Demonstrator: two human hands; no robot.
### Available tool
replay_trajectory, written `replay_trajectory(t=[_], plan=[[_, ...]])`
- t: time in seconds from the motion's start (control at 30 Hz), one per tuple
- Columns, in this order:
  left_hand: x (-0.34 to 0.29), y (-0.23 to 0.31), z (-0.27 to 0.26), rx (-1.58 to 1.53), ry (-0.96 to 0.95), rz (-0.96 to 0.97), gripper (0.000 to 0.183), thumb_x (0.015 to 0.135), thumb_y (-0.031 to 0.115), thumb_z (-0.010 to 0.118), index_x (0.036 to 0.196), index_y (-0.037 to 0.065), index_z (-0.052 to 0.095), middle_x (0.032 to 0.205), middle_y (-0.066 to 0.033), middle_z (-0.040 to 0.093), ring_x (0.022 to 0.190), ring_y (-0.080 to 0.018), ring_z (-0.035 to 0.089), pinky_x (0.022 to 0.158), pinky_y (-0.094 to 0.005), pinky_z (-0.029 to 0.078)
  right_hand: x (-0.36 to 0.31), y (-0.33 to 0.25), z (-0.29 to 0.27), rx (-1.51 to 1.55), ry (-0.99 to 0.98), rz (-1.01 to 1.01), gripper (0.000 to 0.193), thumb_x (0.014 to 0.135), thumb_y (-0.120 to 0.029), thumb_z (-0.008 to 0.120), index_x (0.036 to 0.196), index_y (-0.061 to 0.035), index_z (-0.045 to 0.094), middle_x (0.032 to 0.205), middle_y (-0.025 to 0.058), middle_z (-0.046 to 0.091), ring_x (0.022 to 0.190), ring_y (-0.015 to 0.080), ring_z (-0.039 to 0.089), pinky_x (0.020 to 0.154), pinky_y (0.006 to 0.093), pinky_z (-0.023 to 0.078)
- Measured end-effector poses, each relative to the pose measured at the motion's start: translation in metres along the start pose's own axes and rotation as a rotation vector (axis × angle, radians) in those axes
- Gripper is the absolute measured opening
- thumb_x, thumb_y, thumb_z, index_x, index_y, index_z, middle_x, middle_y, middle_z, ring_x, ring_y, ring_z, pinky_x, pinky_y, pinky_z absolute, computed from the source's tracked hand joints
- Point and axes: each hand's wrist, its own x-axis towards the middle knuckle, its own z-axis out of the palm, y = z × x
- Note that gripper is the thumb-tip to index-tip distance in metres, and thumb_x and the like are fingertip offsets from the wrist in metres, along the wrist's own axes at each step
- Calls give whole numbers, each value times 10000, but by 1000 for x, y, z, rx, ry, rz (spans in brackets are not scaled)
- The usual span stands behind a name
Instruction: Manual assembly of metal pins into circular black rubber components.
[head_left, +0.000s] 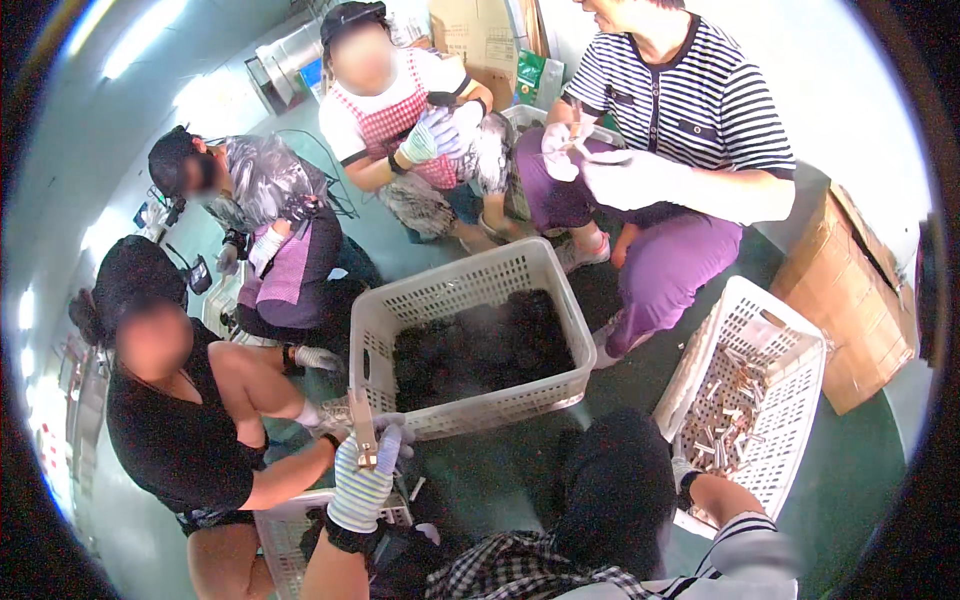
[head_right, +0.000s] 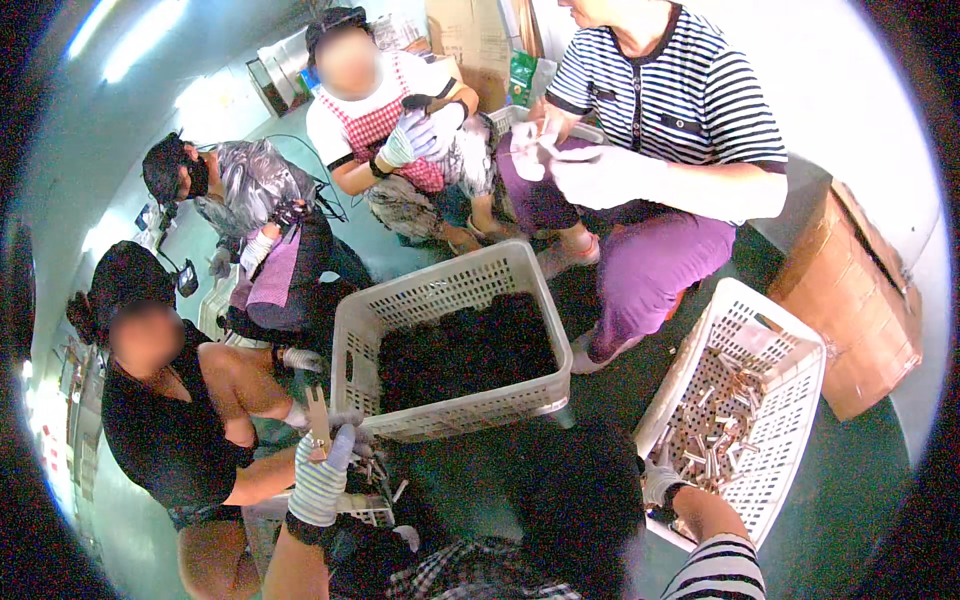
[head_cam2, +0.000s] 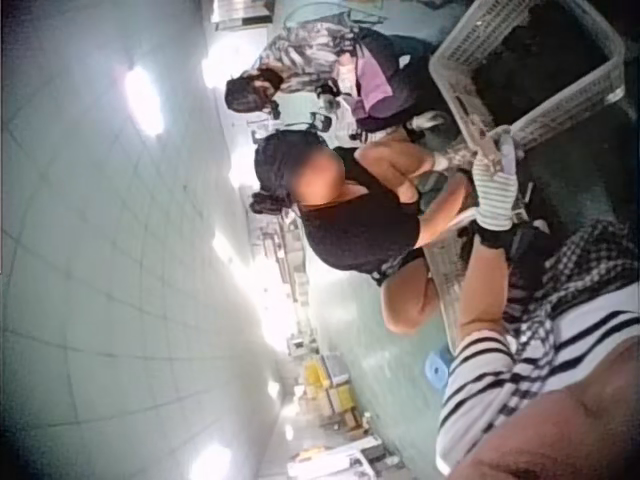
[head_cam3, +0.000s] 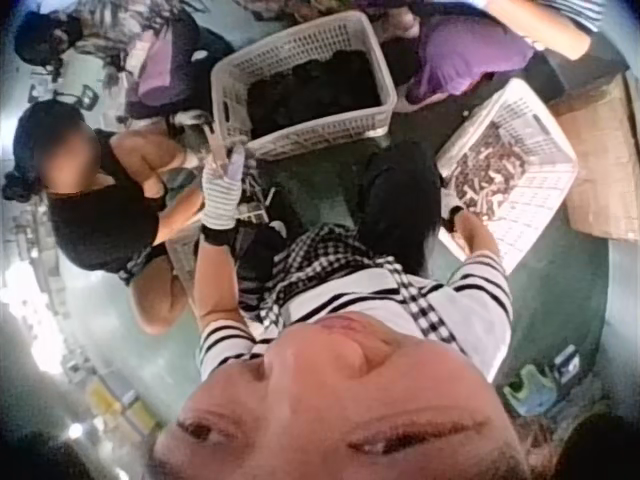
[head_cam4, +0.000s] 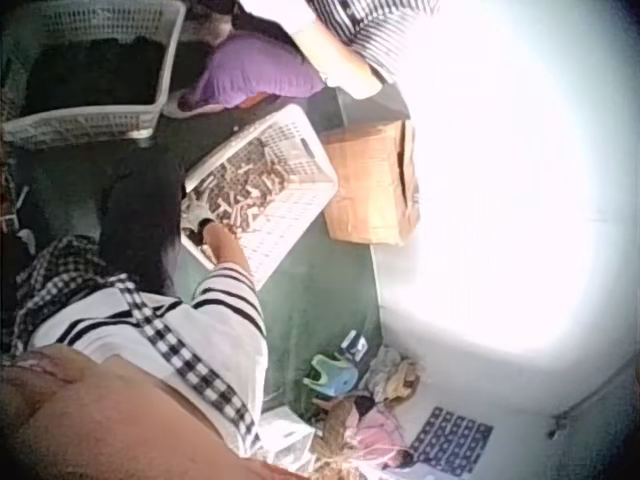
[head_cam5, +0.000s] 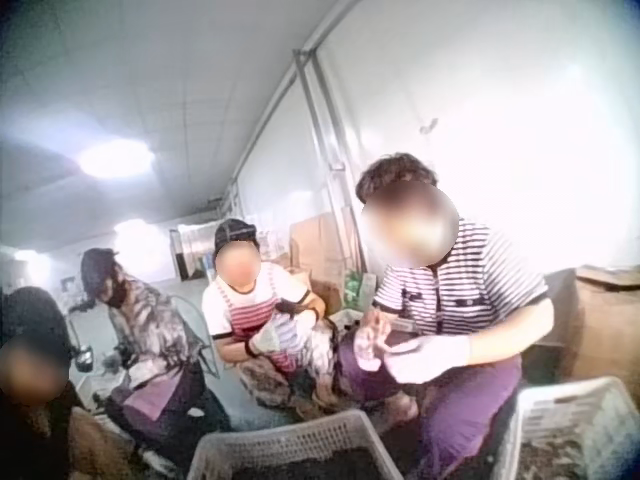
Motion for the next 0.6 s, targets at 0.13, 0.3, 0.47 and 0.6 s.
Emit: replay_trajectory(t=[0.13, 0.3, 0.47, 0.6], plan=[[-1, -3, 4, 55, 22, -82, 205, 934, 149, 549, 1072, 12, 615, 857, -51, 671, 696, -73, 604, 584, -214, 473, -20, -33, 11, -493, 481, -108, 1032, 583, -588, 722, 1416, -100, 358, 1514, 202, 184, 1329, 410, 308, 1091, 569, 244], [4, -19, -3, 102, 71, 4, 180, 917, 148, 564, 973, -5, 640, 801, -73, 684, 658, -115, 634, 589, -249, 488, 6, 24, 13, 123, 159, -27, 985, 632, -535, 723, 1407, -79, 322, 1454, 213, 287, 1244, 403, 416, 1050, 466, 360], [3, -22, -3, 132, 70, -35, 174, 915, 151, 574, 910, -7, 648, 787, -59, 685, 663, -115, 635, 599, -257, 492, -7, -35, 13, -421, 220, 2, 924, 663, -488, 714, 1397, -81, 328, 1379, 233, 387, 1230, 392, 435, 1046, 470, 363], [-4, -16, -4, 247, 21, 3, 158, 905, 157, 610, 935, 6, 651, 797, -51, 687, 673, -107, 633, 605, -255, 492, 5, -52, 18, -608, 325, 2, 849, 645, -401, 745, 1354, -89, 397, 1264, 231, 522, 1176, 382, 500, 1020, 447, 399]])
